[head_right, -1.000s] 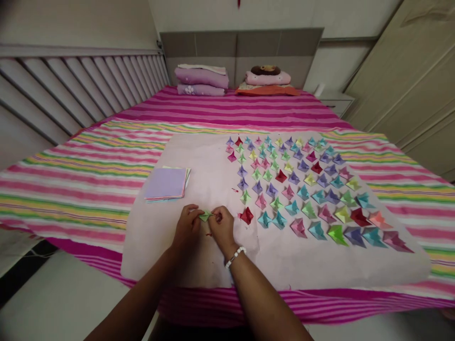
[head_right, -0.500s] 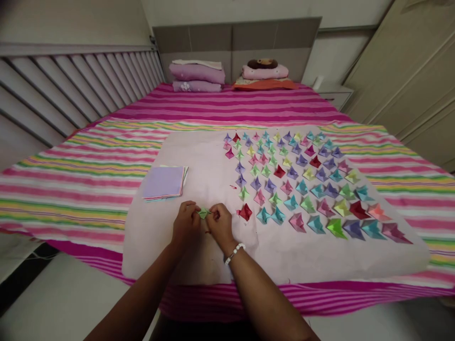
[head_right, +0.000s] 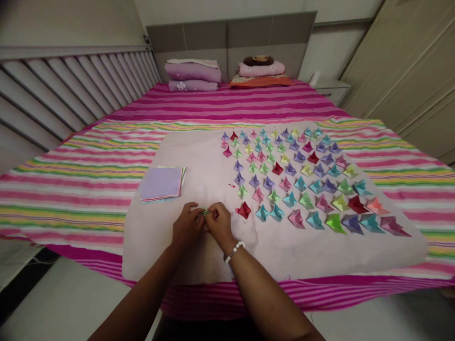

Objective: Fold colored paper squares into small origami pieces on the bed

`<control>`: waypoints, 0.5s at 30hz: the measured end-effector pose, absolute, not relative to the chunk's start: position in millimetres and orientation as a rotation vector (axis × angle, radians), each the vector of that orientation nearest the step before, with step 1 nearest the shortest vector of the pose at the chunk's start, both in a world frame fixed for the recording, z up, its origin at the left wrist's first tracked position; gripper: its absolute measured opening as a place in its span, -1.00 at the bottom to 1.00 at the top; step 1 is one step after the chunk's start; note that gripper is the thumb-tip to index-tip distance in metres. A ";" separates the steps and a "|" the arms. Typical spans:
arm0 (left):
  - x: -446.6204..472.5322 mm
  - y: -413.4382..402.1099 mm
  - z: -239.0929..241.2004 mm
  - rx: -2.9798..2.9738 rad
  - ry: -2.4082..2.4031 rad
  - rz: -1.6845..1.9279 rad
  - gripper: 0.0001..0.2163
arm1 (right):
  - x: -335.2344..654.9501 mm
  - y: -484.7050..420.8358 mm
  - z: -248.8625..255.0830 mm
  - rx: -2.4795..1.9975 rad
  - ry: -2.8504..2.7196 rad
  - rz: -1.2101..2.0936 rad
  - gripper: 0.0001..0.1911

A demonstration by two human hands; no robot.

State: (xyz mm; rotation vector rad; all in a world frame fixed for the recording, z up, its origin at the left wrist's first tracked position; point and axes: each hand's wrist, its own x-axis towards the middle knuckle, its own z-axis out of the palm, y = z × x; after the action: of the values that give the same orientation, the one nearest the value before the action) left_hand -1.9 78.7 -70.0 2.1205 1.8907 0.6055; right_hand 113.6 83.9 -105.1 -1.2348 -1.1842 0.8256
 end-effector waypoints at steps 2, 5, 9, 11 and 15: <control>-4.3 79.6 -71.7 2.171 1.875 0.574 -0.80 | 113.6 84.4 -106.0 -1.231 -1.198 0.812 -0.94; -8.1 82.1 -73.3 2.220 1.843 0.556 -0.77 | 114.1 85.0 -106.9 -1.217 -1.239 0.784 -0.92; -10.7 85.8 -72.5 2.221 1.811 0.544 -0.76 | 116.3 84.7 -104.5 -1.183 -1.343 0.741 -0.89; -11.2 87.6 -72.0 2.227 1.788 0.560 -0.75 | 117.8 84.2 -101.4 -1.149 -1.418 0.713 -0.84; -11.5 91.4 -73.4 2.233 1.739 0.630 -0.75 | 120.7 82.6 -94.9 -1.063 -1.565 0.659 -0.73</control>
State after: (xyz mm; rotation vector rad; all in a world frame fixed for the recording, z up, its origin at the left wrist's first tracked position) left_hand -11.5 91.4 -73.4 2.2330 1.7391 0.6299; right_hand 120.7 82.6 -94.9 -1.0634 -1.5653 0.6586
